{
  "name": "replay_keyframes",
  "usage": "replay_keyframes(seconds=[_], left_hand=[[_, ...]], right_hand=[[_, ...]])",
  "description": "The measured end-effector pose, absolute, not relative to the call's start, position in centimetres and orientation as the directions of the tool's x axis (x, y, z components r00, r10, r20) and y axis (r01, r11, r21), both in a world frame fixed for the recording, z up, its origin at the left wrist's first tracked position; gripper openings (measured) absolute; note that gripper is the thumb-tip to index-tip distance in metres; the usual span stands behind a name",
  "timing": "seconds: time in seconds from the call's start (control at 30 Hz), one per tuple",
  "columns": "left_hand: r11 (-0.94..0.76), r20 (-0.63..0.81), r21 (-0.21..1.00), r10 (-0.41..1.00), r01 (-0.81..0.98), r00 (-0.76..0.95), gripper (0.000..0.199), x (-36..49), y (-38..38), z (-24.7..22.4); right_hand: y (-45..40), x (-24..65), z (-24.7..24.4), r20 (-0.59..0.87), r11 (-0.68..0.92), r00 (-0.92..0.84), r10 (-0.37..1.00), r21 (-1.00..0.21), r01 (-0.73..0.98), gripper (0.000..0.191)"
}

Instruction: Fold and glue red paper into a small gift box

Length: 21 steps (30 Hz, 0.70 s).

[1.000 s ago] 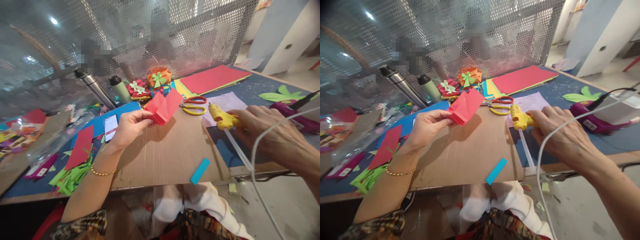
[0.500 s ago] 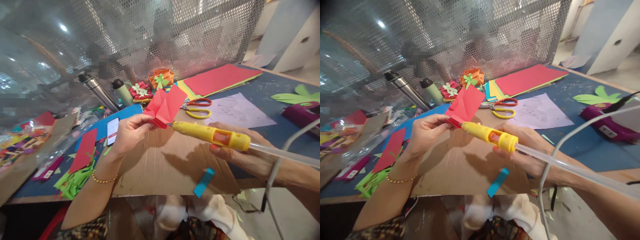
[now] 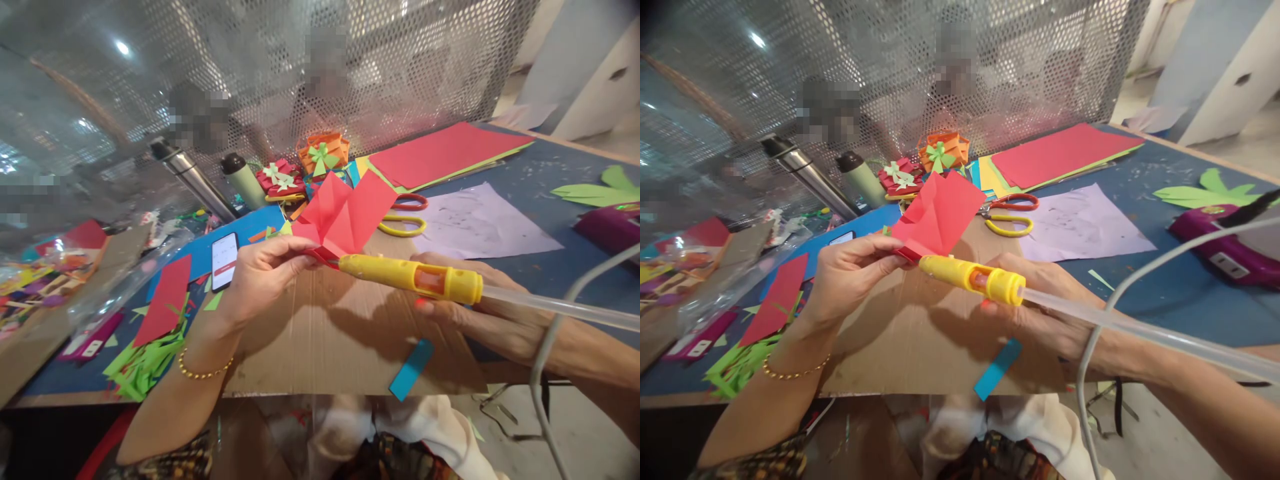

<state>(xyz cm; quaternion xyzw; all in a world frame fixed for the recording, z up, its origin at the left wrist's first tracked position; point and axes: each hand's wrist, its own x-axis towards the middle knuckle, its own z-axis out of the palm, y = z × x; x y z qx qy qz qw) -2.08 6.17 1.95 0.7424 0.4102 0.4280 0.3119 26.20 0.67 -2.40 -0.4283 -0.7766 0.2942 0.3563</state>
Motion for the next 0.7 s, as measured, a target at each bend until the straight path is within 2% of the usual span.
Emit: replay_keyframes(seconds=[0.3, 0.43, 0.53, 0.7], left_hand=[[-0.5, 0.387, 0.785, 0.857, 0.366, 0.34, 0.01, -1.77, 5.63, 2.25], [-0.503, 0.386, 0.788, 0.853, 0.355, 0.353, 0.014, -1.84, 5.7, 2.09], [-0.512, 0.396, 0.785, 0.848, 0.348, 0.353, 0.017, -1.87, 5.73, 2.01], [-0.546, 0.429, 0.778, 0.823, 0.31, 0.373, 0.007, -1.85, 5.76, 1.83]], right_hand=[[0.36, 25.76, -2.11, 0.266, 0.444, -0.405, 0.875, -0.775, 0.45, 0.041], [0.64, 25.95, -2.25, 0.338, 0.518, -0.421, 0.842, -0.725, 0.455, 0.041], [0.85, 25.85, -2.28, 0.415, 0.588, -0.436, 0.799, -0.691, 0.42, 0.048], [0.77, 25.53, -2.22, 0.439, 0.585, -0.393, 0.808, -0.68, 0.442, 0.057]])
